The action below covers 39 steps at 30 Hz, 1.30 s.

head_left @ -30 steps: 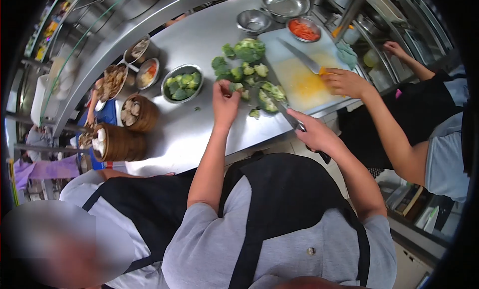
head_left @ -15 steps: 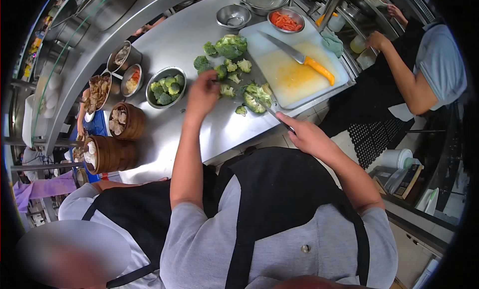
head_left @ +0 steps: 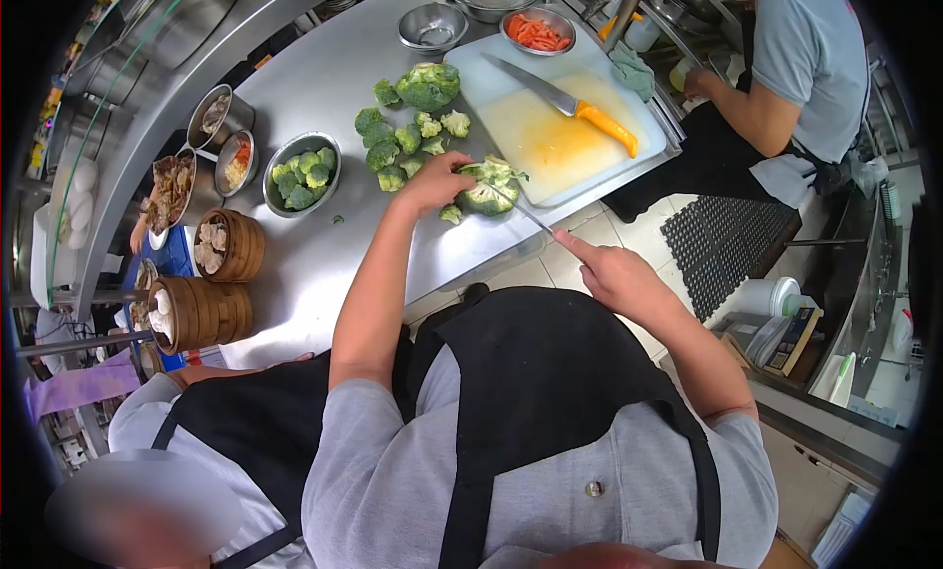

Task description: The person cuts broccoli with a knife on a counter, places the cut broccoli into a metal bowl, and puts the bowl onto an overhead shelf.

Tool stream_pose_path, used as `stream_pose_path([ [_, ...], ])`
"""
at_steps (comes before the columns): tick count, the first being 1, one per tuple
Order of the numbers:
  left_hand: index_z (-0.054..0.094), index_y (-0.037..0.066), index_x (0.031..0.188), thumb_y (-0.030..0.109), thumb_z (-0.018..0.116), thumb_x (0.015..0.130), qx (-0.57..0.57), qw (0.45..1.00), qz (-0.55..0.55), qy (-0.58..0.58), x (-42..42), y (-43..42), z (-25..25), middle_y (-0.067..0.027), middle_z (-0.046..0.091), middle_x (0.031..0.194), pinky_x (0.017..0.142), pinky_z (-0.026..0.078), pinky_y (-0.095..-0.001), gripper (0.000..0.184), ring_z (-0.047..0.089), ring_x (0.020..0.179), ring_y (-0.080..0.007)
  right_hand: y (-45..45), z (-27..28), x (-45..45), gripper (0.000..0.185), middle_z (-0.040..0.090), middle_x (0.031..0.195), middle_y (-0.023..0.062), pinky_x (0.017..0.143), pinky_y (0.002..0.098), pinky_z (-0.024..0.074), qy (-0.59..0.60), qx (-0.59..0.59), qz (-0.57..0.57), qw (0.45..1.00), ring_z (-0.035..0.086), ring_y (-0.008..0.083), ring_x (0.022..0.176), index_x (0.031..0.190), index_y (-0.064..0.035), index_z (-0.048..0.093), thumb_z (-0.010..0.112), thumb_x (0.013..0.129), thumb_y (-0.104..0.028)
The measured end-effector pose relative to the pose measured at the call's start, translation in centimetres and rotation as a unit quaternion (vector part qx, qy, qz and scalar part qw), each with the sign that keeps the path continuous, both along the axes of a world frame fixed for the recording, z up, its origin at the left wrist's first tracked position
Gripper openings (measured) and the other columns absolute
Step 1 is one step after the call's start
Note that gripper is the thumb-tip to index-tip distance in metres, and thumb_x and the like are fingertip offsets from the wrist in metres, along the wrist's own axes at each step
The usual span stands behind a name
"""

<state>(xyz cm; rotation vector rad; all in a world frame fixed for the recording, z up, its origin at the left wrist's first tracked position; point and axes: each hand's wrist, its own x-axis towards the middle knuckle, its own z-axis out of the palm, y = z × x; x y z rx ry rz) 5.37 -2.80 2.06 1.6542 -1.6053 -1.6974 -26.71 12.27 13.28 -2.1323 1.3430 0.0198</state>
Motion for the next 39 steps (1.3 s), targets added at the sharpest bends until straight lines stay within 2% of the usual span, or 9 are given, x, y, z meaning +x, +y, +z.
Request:
stream_pose_path([
  [3, 0.066, 0.004, 0.134, 0.013, 0.077, 0.087, -0.034, 0.997, 0.065, 0.015, -0.7, 1.2, -0.5, -0.008, 0.069, 0.113, 0.082, 0.055, -0.0328, 0.05, 0.065, 0.093, -0.017, 0.2, 0.3, -0.2, 0.068, 0.067, 0.077, 0.0262, 0.074, 0.0571, 0.0545, -0.013, 0.005, -0.007, 1.0, 0.068, 0.0465, 0.074, 0.162, -0.0149, 0.045, 0.057, 0.096, -0.006],
  [5, 0.066, 0.002, 0.127, 0.011, 0.079, 0.083, -0.233, 0.965, 0.12, -0.033, -1.4, 2.8, 0.3, -0.0116, 0.068, 0.113, 0.089, 0.055, -0.0358, 0.047, 0.067, 0.099, -0.026, 0.3, 0.6, -0.2, 0.068, 0.067, 0.078, 0.0268, 0.074, 0.0569, 0.0542, -0.034, 0.011, -0.013, 0.999, 0.068, 0.0466, 0.076, 0.162, -0.0148, 0.044, 0.057, 0.096, -0.006],
  [8, 0.064, 0.002, 0.123, 0.005, 0.08, 0.079, -0.384, 0.904, 0.168, -0.086, -2.7, 5.2, 0.2, -0.015, 0.067, 0.115, 0.097, 0.053, -0.0385, 0.047, 0.066, 0.108, -0.0335, 0.4, 0.9, -0.1, 0.068, 0.067, 0.08, 0.028, 0.076, 0.0562, 0.0538, -0.072, 0.022, -0.025, 0.997, 0.067, 0.0468, 0.078, 0.162, -0.014, 0.044, 0.058, 0.096, -0.005],
  [14, 0.06, 0.003, 0.121, -0.001, 0.081, 0.076, -0.462, 0.86, 0.187, -0.11, -4.8, 7.3, -0.7, -0.0162, 0.064, 0.12, 0.098, 0.053, -0.0409, 0.05, 0.065, 0.109, -0.0342, 0.4, 1.6, 0.4, 0.068, 0.067, 0.082, 0.0291, 0.079, 0.0554, 0.0534, -0.086, 0.045, -0.051, 0.994, 0.068, 0.0466, 0.079, 0.163, -0.0108, 0.043, 0.057, 0.097, -0.005],
  [23, 0.057, 0.004, 0.121, -0.001, 0.083, 0.077, -0.306, 0.932, 0.173, -0.084, -6.7, 8.4, 1.4, -0.016, 0.059, 0.124, 0.084, 0.055, -0.0398, 0.051, 0.062, 0.091, -0.0273, 0.9, 3.0, 0.8, 0.067, 0.069, 0.085, 0.0296, 0.08, 0.0563, 0.054, -0.06, 0.068, -0.076, 0.993, 0.068, 0.0476, 0.08, 0.161, -0.0043, 0.043, 0.056, 0.096, -0.003],
  [28, 0.058, 0.005, 0.119, 0.003, 0.084, 0.082, -0.351, 0.919, 0.174, -0.053, -7.9, 8.7, 0.5, -0.0141, 0.059, 0.123, 0.077, 0.055, -0.0366, 0.045, 0.059, 0.082, -0.0229, 0.1, 1.9, 1.8, 0.065, 0.07, 0.089, 0.0311, 0.083, 0.0558, 0.0546, -0.065, 0.061, -0.084, 0.992, 0.069, 0.0483, 0.084, 0.159, -0.0008, 0.044, 0.054, 0.095, -0.001],
  [33, 0.058, 0.005, 0.119, 0.005, 0.084, 0.084, -0.362, 0.912, 0.186, -0.057, -7.6, 8.4, 0.3, -0.0127, 0.059, 0.12, 0.076, 0.054, -0.0363, 0.044, 0.058, 0.08, -0.0221, -1.8, -0.8, 3.3, 0.067, 0.072, 0.097, 0.0301, 0.077, 0.0473, 0.0555, -0.15, 0.055, -0.111, 0.981, 0.07, 0.0395, 0.074, 0.163, -0.0088, 0.043, 0.056, 0.098, -0.004],
  [37, 0.059, 0.004, 0.118, 0.005, 0.083, 0.085, -0.361, 0.905, 0.219, -0.049, -7.0, 8.1, -0.3, -0.0089, 0.06, 0.103, 0.072, 0.052, -0.035, 0.041, 0.058, 0.077, -0.0186, -2.9, -1.8, 4.1, 0.067, 0.074, 0.107, 0.0287, 0.078, 0.0455, 0.0562, -0.15, 0.079, -0.109, 0.979, 0.071, 0.0367, 0.076, 0.164, -0.0095, 0.043, 0.056, 0.098, -0.003],
  [39, 0.06, 0.003, 0.118, 0.004, 0.083, 0.086, -0.368, 0.899, 0.234, -0.041, -6.7, 7.9, -1.0, -0.0063, 0.06, 0.091, 0.069, 0.051, -0.0335, 0.039, 0.058, 0.074, -0.0158, -3.4, -3.4, 4.4, 0.069, 0.073, 0.103, 0.031, 0.088, 0.053, 0.0556, -0.179, 0.046, -0.105, 0.977, 0.071, 0.0485, 0.094, 0.162, -0.0084, 0.044, 0.057, 0.095, -0.002],
])
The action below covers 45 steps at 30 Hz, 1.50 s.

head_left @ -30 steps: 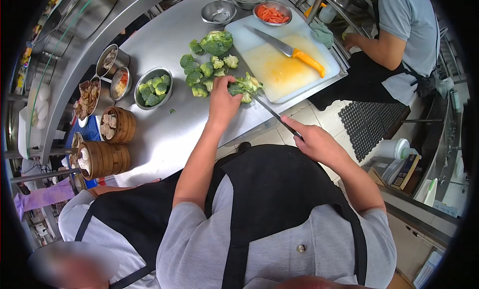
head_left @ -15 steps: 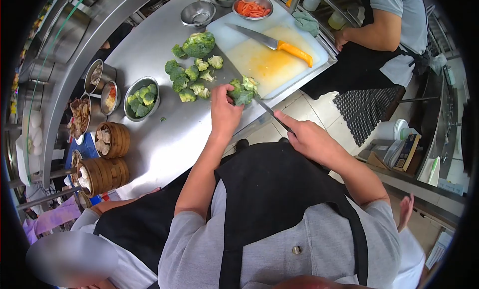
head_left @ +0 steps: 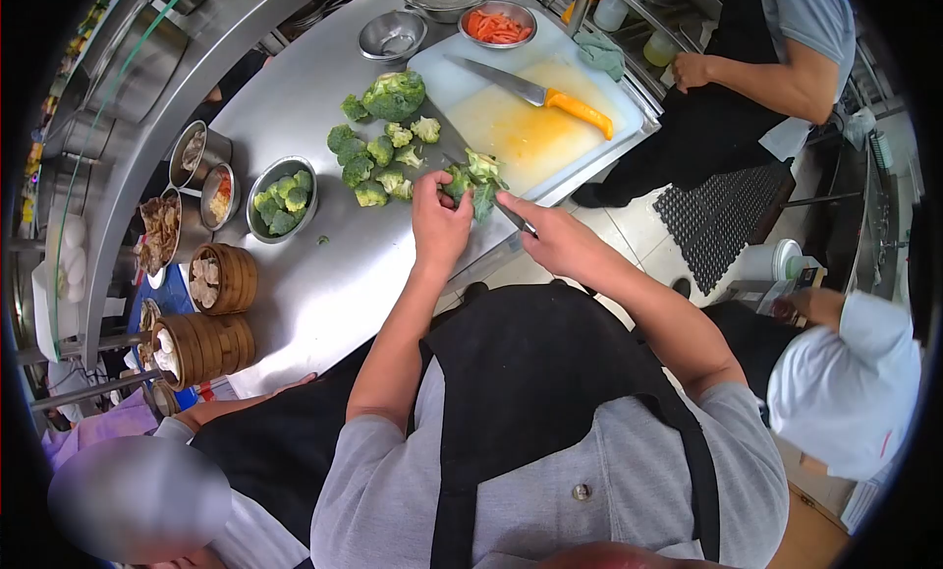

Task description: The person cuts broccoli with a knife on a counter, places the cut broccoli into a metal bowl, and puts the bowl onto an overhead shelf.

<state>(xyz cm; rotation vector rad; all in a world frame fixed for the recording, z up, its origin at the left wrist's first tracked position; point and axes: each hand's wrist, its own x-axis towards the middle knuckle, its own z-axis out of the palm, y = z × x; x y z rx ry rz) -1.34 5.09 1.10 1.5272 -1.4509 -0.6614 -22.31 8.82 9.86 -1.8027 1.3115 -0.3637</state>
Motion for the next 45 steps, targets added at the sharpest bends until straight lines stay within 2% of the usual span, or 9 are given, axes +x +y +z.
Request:
stream_pose_path([
  [4, 0.06, 0.003, 0.117, 0.006, 0.084, 0.085, 0.031, 0.998, 0.018, 0.05, 0.7, -0.3, -1.0, -0.0082, 0.06, 0.094, 0.069, 0.051, -0.0354, 0.04, 0.057, 0.072, -0.0197, -0.5, -1.2, 0.4, 0.071, 0.072, 0.095, 0.0284, 0.078, 0.0496, 0.0576, -0.006, -0.063, 0.02, 0.998, 0.072, 0.0416, 0.079, 0.163, -0.0095, 0.043, 0.056, 0.095, -0.001],
  [9, 0.059, 0.003, 0.117, 0.004, 0.081, 0.086, 0.047, 0.995, 0.028, 0.088, 0.9, -0.2, -1.7, -0.0052, 0.059, 0.087, 0.067, 0.049, -0.0335, 0.038, 0.056, 0.071, -0.0163, -1.6, 2.7, 0.2, 0.071, 0.064, 0.077, 0.0135, 0.05, 0.0374, 0.0498, -0.022, 0.188, -0.025, 0.982, 0.052, 0.0167, 0.047, 0.166, -0.0145, 0.043, 0.056, 0.098, -0.001],
  [18, 0.051, 0.002, 0.13, -0.002, 0.063, 0.094, -0.017, 0.925, 0.054, 0.376, 4.8, -0.5, -0.2, -0.0095, 0.066, 0.105, 0.073, 0.055, -0.0312, 0.038, 0.064, 0.084, -0.0156, -0.8, 1.9, -0.2, 0.074, 0.052, 0.073, 0.0034, 0.043, 0.0318, 0.0451, -0.058, 0.176, -0.043, 0.982, 0.047, 0.0109, 0.046, 0.168, -0.0241, 0.039, 0.057, 0.1, -0.003],
  [23, 0.049, 0.0, 0.139, 0.006, 0.05, 0.101, 0.052, 0.815, 0.029, 0.577, 11.4, -0.2, 1.8, -0.0173, 0.066, 0.118, 0.081, 0.059, -0.0418, 0.038, 0.068, 0.092, -0.0257, -0.4, 1.5, -0.1, 0.074, 0.059, 0.078, 0.0058, 0.046, 0.0323, 0.0458, -0.032, 0.164, -0.051, 0.985, 0.048, 0.0115, 0.048, 0.167, -0.0229, 0.042, 0.058, 0.099, -0.001],
  [28, 0.047, -0.002, 0.146, 0.005, 0.05, 0.101, 0.081, 0.811, 0.002, 0.579, 12.5, 0.2, 1.9, -0.0166, 0.068, 0.116, 0.082, 0.061, -0.0407, 0.046, 0.069, 0.092, -0.0256, -0.4, 1.7, -0.2, 0.07, 0.074, 0.128, 0.021, 0.089, 0.0378, 0.0577, 0.009, 0.131, -0.034, 0.991, 0.074, 0.0268, 0.096, 0.166, -0.0198, 0.043, 0.057, 0.099, -0.004],
  [31, 0.05, -0.002, 0.146, 0.003, 0.056, 0.098, 0.083, 0.859, 0.039, 0.503, 12.2, 0.2, 1.7, -0.0159, 0.067, 0.118, 0.083, 0.061, -0.0406, 0.049, 0.069, 0.092, -0.0249, -0.3, 1.8, 0.0, 0.069, 0.058, 0.156, 0.0211, 0.11, 0.0385, 0.0489, 0.025, 0.132, -0.022, 0.991, 0.065, 0.0348, 0.132, 0.165, -0.0177, 0.042, 0.058, 0.1, -0.006],
  [37, 0.053, 0.0, 0.146, 0.003, 0.065, 0.094, 0.051, 0.986, 0.068, 0.14, 14.1, -2.4, 0.3, -0.0194, 0.063, 0.133, 0.089, 0.061, -0.0395, 0.053, 0.071, 0.098, -0.0267, 0.1, 0.5, -0.7, 0.067, 0.058, 0.155, 0.0213, 0.112, 0.0403, 0.049, 0.033, 0.09, -0.01, 0.995, 0.062, 0.0376, 0.136, 0.164, -0.0167, 0.043, 0.057, 0.1, -0.007],
  [39, 0.055, 0.002, 0.146, 0.007, 0.068, 0.094, -0.2, 0.911, 0.073, -0.354, 13.8, -4.3, 1.5, -0.0218, 0.064, 0.138, 0.092, 0.059, -0.0427, 0.054, 0.07, 0.1, -0.0345, 0.2, -0.3, -1.3, 0.067, 0.056, 0.157, 0.0203, 0.113, 0.0412, 0.0481, -0.015, 0.051, 0.023, 0.998, 0.06, 0.0374, 0.139, 0.164, -0.0166, 0.043, 0.057, 0.099, -0.007],
  [45, 0.058, 0.001, 0.145, 0.013, 0.067, 0.094, 0.082, 0.99, -0.087, -0.08, 6.1, -4.7, 2.8, -0.0227, 0.066, 0.14, 0.096, 0.058, -0.0429, 0.052, 0.071, 0.108, -0.0371, 2.1, -0.8, -3.6, 0.071, 0.068, 0.085, 0.0288, 0.073, 0.0537, 0.0524, 0.059, -0.018, 0.038, 0.997, 0.067, 0.0462, 0.075, 0.166, -0.0199, 0.041, 0.058, 0.098, -0.007],
])
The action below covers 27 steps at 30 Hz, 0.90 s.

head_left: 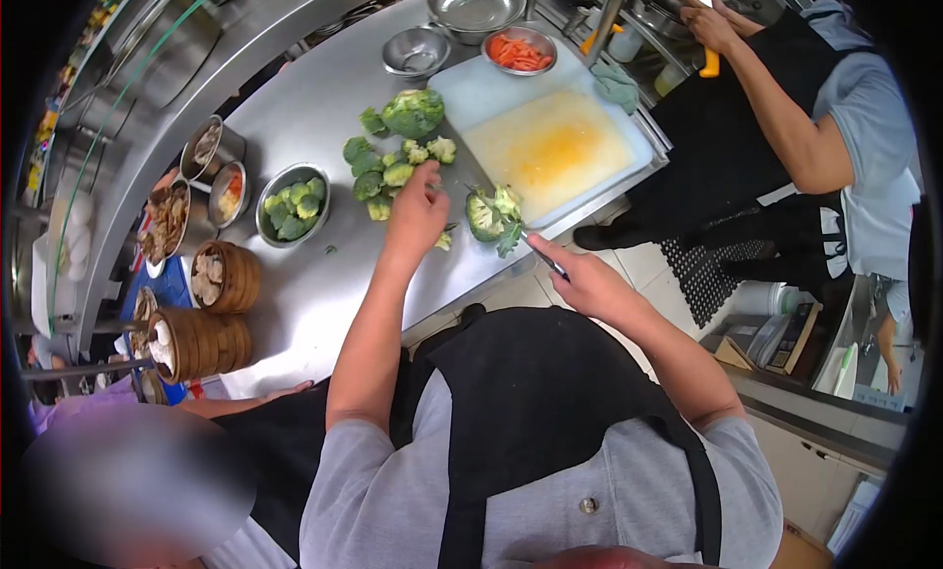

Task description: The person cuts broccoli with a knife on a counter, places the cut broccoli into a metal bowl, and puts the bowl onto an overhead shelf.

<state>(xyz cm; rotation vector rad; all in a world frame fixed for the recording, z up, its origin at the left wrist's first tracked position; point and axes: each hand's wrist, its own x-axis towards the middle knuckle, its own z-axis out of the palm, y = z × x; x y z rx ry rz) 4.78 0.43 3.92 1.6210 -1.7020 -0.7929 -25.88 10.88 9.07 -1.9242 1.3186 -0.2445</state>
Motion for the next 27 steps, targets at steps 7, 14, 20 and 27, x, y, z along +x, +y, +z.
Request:
stream_pose_path([
  [7, 0.056, 0.003, 0.148, 0.019, 0.073, 0.091, 0.233, 0.955, -0.063, 0.175, -4.7, -0.2, -3.3, -0.0218, 0.068, 0.132, 0.082, 0.058, -0.0388, 0.061, 0.071, 0.099, -0.028, 1.6, 2.3, -1.7, 0.071, 0.068, 0.085, 0.028, 0.075, 0.0531, 0.0531, 0.016, 0.016, -0.02, 1.0, 0.067, 0.0449, 0.076, 0.166, -0.0195, 0.039, 0.059, 0.099, -0.008],
  [14, 0.054, 0.001, 0.137, 0.013, 0.082, 0.082, -0.141, 0.988, 0.057, 0.005, -4.4, 1.6, -3.3, -0.0209, 0.062, 0.125, 0.09, 0.055, -0.04, 0.063, 0.066, 0.108, -0.0293, 2.4, 3.6, -2.5, 0.067, 0.064, 0.146, 0.0236, 0.106, 0.0397, 0.052, -0.09, 0.032, -0.068, 0.993, 0.068, 0.0404, 0.123, 0.165, -0.0154, 0.042, 0.059, 0.1, -0.009],
  [20, 0.051, -0.002, 0.139, 0.013, 0.083, 0.083, -0.131, 0.989, 0.054, -0.038, -3.9, 3.9, -3.7, -0.0228, 0.061, 0.131, 0.101, 0.052, -0.0439, 0.067, 0.064, 0.116, -0.0363, 1.1, 5.1, -2.0, 0.072, 0.065, 0.148, 0.0175, 0.099, 0.0354, 0.0533, -0.111, 0.131, -0.053, 0.984, 0.069, 0.0239, 0.108, 0.166, -0.0182, 0.041, 0.063, 0.1, -0.005],
  [27, 0.051, -0.002, 0.144, 0.019, 0.086, 0.086, -0.032, 0.994, 0.08, 0.07, -3.3, 4.5, -3.4, -0.0193, 0.067, 0.124, 0.088, 0.057, -0.0375, 0.071, 0.069, 0.099, -0.0256, 0.4, 5.4, -0.9, 0.067, 0.071, 0.092, 0.0272, 0.08, 0.0512, 0.0545, 0.001, 0.114, -0.002, 0.994, 0.069, 0.0455, 0.083, 0.165, -0.0203, 0.042, 0.057, 0.1, -0.009],
])
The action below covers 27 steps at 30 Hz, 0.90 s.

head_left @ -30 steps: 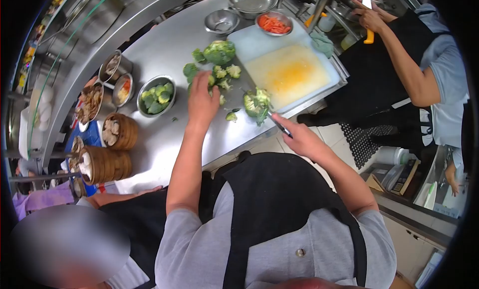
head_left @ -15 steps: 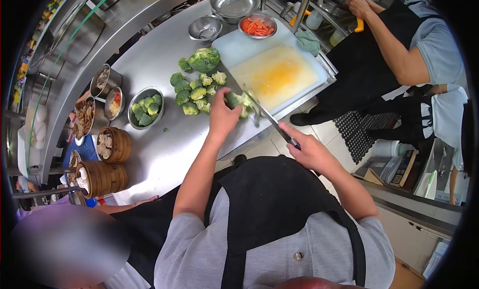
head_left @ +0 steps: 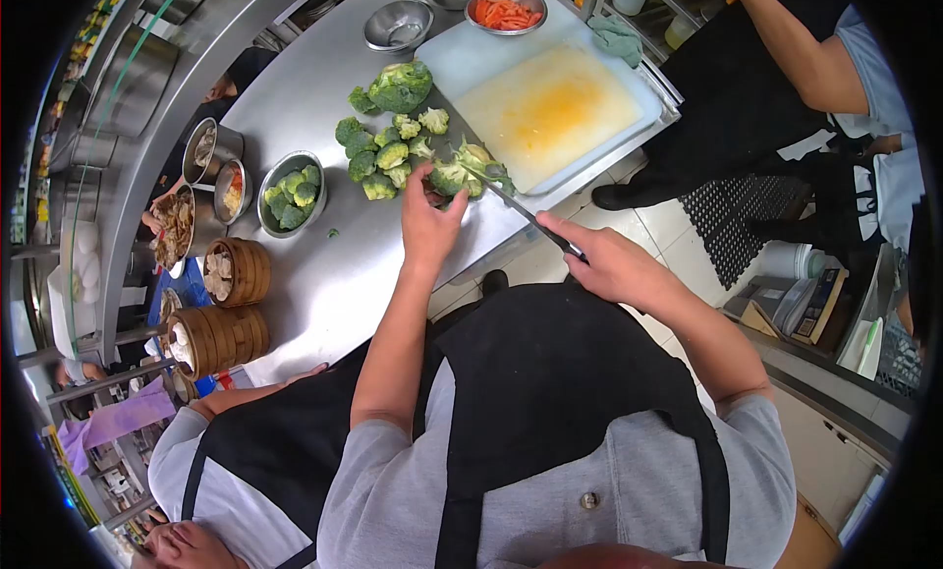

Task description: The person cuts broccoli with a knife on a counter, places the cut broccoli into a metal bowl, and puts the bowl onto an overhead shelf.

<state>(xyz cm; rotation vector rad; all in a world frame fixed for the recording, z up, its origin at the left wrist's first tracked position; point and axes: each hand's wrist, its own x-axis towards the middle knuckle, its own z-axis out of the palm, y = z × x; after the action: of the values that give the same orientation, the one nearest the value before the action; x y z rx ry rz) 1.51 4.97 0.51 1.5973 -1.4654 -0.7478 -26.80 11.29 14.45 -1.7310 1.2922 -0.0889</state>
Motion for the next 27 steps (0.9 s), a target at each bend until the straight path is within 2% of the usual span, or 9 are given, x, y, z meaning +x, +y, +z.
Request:
stream_pose_path([
  [7, 0.058, -0.005, 0.137, 0.015, 0.081, 0.091, 0.0, 0.998, 0.022, 0.054, 0.3, -1.1, -0.1, -0.0159, 0.075, 0.103, 0.08, 0.058, -0.0334, 0.056, 0.07, 0.085, -0.0207, -0.9, -2.5, 1.1, 0.069, 0.067, 0.082, 0.0255, 0.075, 0.0525, 0.0535, 0.02, -0.056, 0.032, 0.998, 0.067, 0.0438, 0.076, 0.166, -0.0177, 0.04, 0.056, 0.099, -0.007],
  [10, 0.056, -0.007, 0.141, 0.011, 0.079, 0.094, 0.028, 0.998, 0.018, 0.06, 0.6, -1.4, 0.0, -0.0168, 0.073, 0.119, 0.087, 0.056, -0.032, 0.055, 0.07, 0.098, -0.0183, -1.4, -2.4, 1.4, 0.069, 0.067, 0.081, 0.0252, 0.074, 0.0526, 0.0532, 0.02, -0.038, 0.028, 0.999, 0.067, 0.0437, 0.075, 0.165, -0.017, 0.04, 0.055, 0.099, -0.007],
  [14, 0.058, -0.007, 0.139, 0.011, 0.077, 0.095, 0.034, 0.998, 0.025, 0.056, 0.5, -1.6, 0.0, -0.0165, 0.073, 0.118, 0.087, 0.056, -0.032, 0.052, 0.07, 0.097, -0.0182, -2.2, -4.4, 2.1, 0.068, 0.069, 0.083, 0.0254, 0.073, 0.0529, 0.0529, -0.01, -0.052, 0.027, 0.998, 0.067, 0.044, 0.075, 0.165, -0.0153, 0.039, 0.055, 0.099, -0.007],
  [16, 0.059, -0.007, 0.138, 0.016, 0.078, 0.094, -0.023, 0.996, 0.025, 0.079, 0.4, -1.9, -1.0, -0.0158, 0.075, 0.1, 0.078, 0.057, -0.0342, 0.054, 0.069, 0.082, -0.0198, -2.8, -8.3, 3.0, 0.069, 0.069, 0.084, 0.0257, 0.074, 0.0529, 0.053, -0.048, -0.099, 0.024, 0.994, 0.067, 0.0445, 0.076, 0.165, -0.0152, 0.039, 0.056, 0.099, -0.006],
  [18, 0.059, -0.007, 0.14, 0.017, 0.077, 0.095, 0.002, 0.997, 0.029, 0.065, 0.5, -1.8, -0.1, -0.0156, 0.075, 0.099, 0.078, 0.057, -0.0343, 0.054, 0.069, 0.082, -0.0198, -3.4, -9.6, 3.8, 0.069, 0.069, 0.085, 0.026, 0.075, 0.0529, 0.0532, -0.088, -0.148, 0.022, 0.985, 0.067, 0.045, 0.077, 0.165, -0.015, 0.039, 0.056, 0.099, -0.006],
  [21, 0.058, -0.006, 0.143, 0.02, 0.071, 0.099, 0.029, 0.999, 0.023, 0.017, 1.0, -1.7, 0.0, -0.0145, 0.075, 0.095, 0.076, 0.056, -0.0346, 0.053, 0.069, 0.081, -0.0194, -4.0, -9.9, 4.4, 0.068, 0.071, 0.093, 0.0283, 0.077, 0.0527, 0.0537, -0.096, -0.171, 0.026, 0.98, 0.068, 0.0459, 0.08, 0.165, -0.0138, 0.04, 0.057, 0.099, -0.006],
  [23, 0.057, -0.005, 0.145, 0.022, 0.068, 0.101, 0.029, 0.999, 0.015, -0.013, 1.1, -1.7, -0.8, -0.0136, 0.074, 0.094, 0.076, 0.056, -0.0348, 0.052, 0.069, 0.08, -0.0191, -4.4, -8.9, 4.8, 0.067, 0.072, 0.107, 0.0294, 0.083, 0.0514, 0.0547, -0.124, -0.111, 0.005, 0.986, 0.07, 0.0444, 0.086, 0.164, -0.0131, 0.042, 0.058, 0.099, -0.007],
  [26, 0.056, -0.005, 0.146, 0.02, 0.059, 0.106, 0.026, 0.999, 0.01, 0.015, 1.4, -1.8, -1.4, -0.014, 0.074, 0.094, 0.077, 0.057, -0.0343, 0.048, 0.07, 0.079, -0.0187, -5.1, -9.8, 5.1, 0.067, 0.072, 0.12, 0.0289, 0.089, 0.0491, 0.0554, -0.159, -0.135, -0.012, 0.978, 0.072, 0.0424, 0.094, 0.164, -0.0135, 0.043, 0.059, 0.099, -0.008],
  [27, 0.057, -0.005, 0.145, 0.018, 0.055, 0.107, 0.019, 0.996, 0.023, 0.089, 1.2, -1.8, -1.4, -0.0144, 0.073, 0.097, 0.078, 0.057, -0.0352, 0.045, 0.07, 0.08, -0.0201, -5.3, -8.2, 5.3, 0.067, 0.072, 0.12, 0.0289, 0.089, 0.0491, 0.0554, -0.159, -0.137, -0.011, 0.978, 0.072, 0.0424, 0.094, 0.164, -0.0135, 0.043, 0.059, 0.099, -0.008],
])
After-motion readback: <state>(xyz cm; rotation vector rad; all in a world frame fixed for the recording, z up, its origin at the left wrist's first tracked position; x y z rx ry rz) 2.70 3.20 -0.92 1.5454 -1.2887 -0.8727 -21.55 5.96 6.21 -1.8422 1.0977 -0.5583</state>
